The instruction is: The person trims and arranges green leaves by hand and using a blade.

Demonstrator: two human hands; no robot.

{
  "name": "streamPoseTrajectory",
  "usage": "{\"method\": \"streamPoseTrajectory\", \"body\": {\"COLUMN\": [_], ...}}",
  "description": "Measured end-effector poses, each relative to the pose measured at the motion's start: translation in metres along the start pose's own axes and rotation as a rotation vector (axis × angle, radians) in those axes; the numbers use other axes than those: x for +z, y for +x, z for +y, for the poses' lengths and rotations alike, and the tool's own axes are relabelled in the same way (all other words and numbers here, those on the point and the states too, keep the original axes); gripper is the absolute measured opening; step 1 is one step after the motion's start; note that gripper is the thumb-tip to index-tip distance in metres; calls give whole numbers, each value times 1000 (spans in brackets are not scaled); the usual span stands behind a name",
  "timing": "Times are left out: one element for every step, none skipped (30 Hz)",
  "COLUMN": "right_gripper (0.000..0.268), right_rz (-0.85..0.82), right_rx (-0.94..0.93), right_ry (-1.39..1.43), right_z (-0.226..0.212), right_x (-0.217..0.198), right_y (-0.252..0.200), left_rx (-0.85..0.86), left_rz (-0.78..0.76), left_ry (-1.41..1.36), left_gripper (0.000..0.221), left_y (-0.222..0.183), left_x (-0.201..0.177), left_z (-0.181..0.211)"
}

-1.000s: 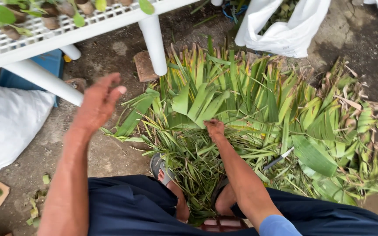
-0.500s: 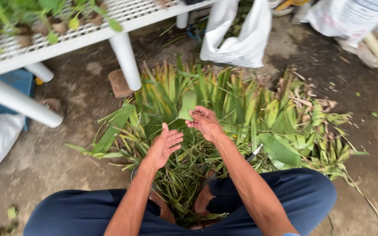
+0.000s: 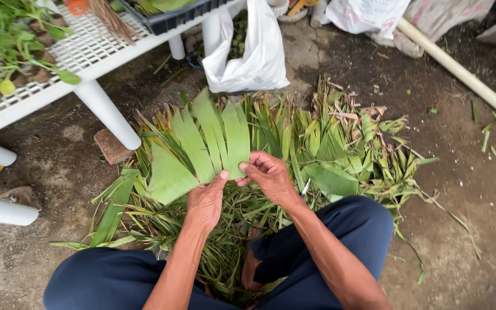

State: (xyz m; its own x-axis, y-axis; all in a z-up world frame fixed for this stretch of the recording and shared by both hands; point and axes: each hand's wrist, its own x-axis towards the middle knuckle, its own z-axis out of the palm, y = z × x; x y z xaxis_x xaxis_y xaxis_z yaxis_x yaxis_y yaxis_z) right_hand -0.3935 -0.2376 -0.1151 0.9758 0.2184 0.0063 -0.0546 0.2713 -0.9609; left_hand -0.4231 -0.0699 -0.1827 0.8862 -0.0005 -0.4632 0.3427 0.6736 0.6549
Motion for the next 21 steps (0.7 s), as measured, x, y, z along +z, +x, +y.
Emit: {"method": "streamPoseTrajectory", "body": {"right_gripper": [18, 17, 17, 16, 15, 15, 13, 12, 12, 12, 12, 12, 14, 15, 15, 14, 12, 12, 11, 10, 10], "right_rz": [31, 63, 73, 72, 65, 70, 63, 57, 57, 62, 68, 68, 66, 63, 68, 65, 66, 73, 83, 93, 99], "right_rx": [-45, -90, -88, -115, -147, -149, -153, -156, -155, -135, -114, -110, -96, -82, -78, -84, -95, -95, -100, -104, -106], "right_ry": [-11, -22, -21, -39, -56, -56, -105, -154, -152, -122, -93, -92, -70, -48, -47, -44, -39, -36, -26, -15, -14], "right_z": [-4, -9, -7, -5, -4, -4, -3, -2, -7, -11, -15, -9, -3, 3, 3, 3, 3, 0, -2, -5, -3], "right_x": [1, 3, 0, -2, -4, -10, -14, -18, -15, -12, -8, -12, -17, -21, -20, -19, -18, -16, -13, -10, -12], "right_y": [-3, -6, -6, -6, -4, -4, -4, -3, -3, -2, -1, 1, 2, 3, 2, 2, 3, 3, 2, 2, 3], "left_rx": [81, 162, 152, 167, 190, 188, 191, 195, 194, 203, 209, 207, 179, 151, 145, 162, 180, 176, 164, 151, 148], "left_rz": [-18, -35, -38, -44, -51, -55, -41, -27, -25, -10, 6, 9, 3, -4, -2, -13, -28, -31, -36, -41, -45], "left_ry": [-29, -58, -55, -57, -62, -59, -9, 41, 42, 95, 148, 149, 203, 258, 260, 244, 232, 237, 194, 151, 154], "left_gripper": [49, 51, 51, 48, 46, 46, 44, 42, 42, 41, 40, 40, 36, 32, 32, 36, 40, 40, 42, 44, 44], "left_y": [12, 23, 23, 22, 23, 21, 19, 16, 17, 19, 19, 17, 13, 9, 4, -1, -4, -1, 3, 6, 12], "left_x": [-9, -18, -16, -15, -12, -9, -7, -5, -8, -12, -15, -17, -19, -21, -13, -4, 4, -1, -6, -11, -20], "left_z": [-21, -42, -46, -49, -50, -47, -43, -38, -36, -34, -33, -25, -19, -12, -5, 2, 10, 4, -1, -6, -15]}}
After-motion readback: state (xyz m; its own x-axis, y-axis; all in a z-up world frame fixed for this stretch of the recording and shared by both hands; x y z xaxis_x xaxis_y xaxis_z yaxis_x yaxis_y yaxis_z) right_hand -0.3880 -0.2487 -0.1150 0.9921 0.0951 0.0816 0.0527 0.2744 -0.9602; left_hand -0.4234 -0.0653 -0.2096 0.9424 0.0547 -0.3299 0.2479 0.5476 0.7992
